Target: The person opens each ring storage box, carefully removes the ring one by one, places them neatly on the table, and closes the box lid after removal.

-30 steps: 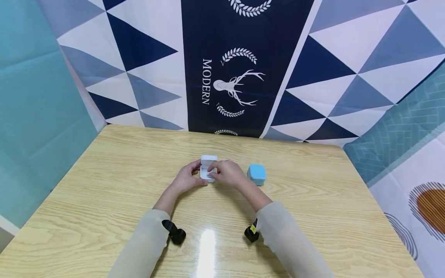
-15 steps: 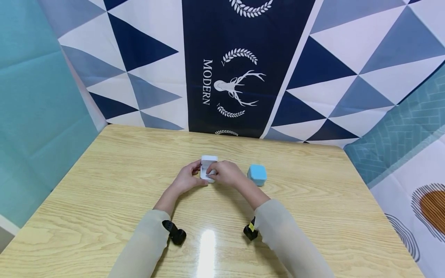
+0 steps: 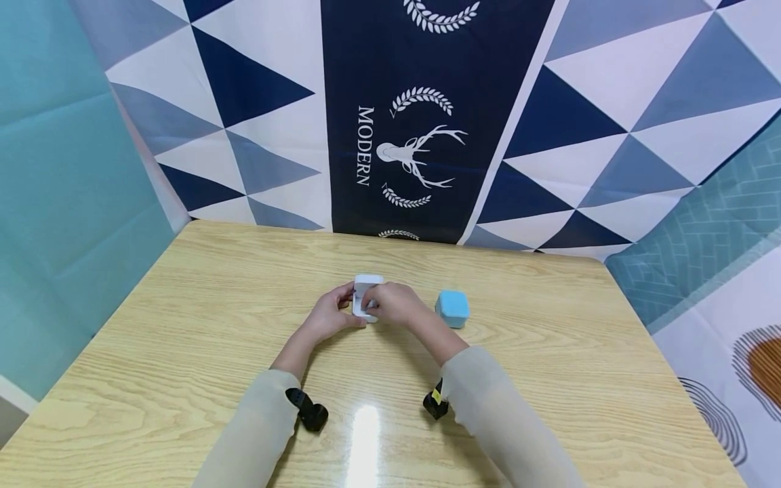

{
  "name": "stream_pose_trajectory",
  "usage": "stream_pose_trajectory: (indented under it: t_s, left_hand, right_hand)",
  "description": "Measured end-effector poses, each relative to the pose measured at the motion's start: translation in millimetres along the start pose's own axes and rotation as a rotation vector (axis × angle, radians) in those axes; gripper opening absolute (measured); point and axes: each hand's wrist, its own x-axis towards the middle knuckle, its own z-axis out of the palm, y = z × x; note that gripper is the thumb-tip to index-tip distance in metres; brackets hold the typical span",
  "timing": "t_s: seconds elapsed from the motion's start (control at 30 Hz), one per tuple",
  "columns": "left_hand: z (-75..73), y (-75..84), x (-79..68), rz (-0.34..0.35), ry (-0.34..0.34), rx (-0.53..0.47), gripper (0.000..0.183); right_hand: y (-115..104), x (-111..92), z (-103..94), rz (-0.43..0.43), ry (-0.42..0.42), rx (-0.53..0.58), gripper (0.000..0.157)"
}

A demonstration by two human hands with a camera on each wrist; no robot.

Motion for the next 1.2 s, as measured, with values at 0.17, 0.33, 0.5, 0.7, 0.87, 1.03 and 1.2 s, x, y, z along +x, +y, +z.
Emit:
stream_pose_trajectory:
  t_s: [0.17, 0.33, 0.5, 0.7, 0.87, 1.03, 1.2]
  left_hand:
    - [0.2, -0.8, -0.2, 0.003, 0.003, -0.001, 0.082]
    - [0.5, -2.1, 0.5, 0.002, 0.009, 0.005, 0.082]
    - [1.2, -1.9, 0.8, -0.006, 0.011, 0.004, 0.083]
    - [1.8, -0.6, 0.3, -0.009, 0.015, 0.007, 0.083]
    - [1.4, -1.7, 0.2, -0.006, 0.016, 0.012, 0.082]
    - [1.0, -1.8, 0.0, -0.003, 0.017, 0.01, 0.082]
    - [1.0, -2.0, 0.4, 0.001, 0.021, 0.006, 0.081]
  right_hand:
    - [-0.2, 0.3, 2.3, 0.009, 0.006, -0.017, 0.01]
    - [0.5, 0.3, 4.9, 0.01, 0.021, -0.019, 0.011]
    - [1.2, 0.5, 7.5, 0.011, 0.037, -0.044, 0.012]
    - [0.8, 0.0, 10.2, 0.028, 0.054, -0.076, 0.015]
    - [0.1, -0.6, 12.9, 0.007, 0.092, -0.099, 0.016]
    - [-0.3, -0.1, 13.7, -0.024, 0.105, -0.113, 0.014]
    - [-0.3, 1.5, 13.5, -0.034, 0.102, -0.134, 0.013]
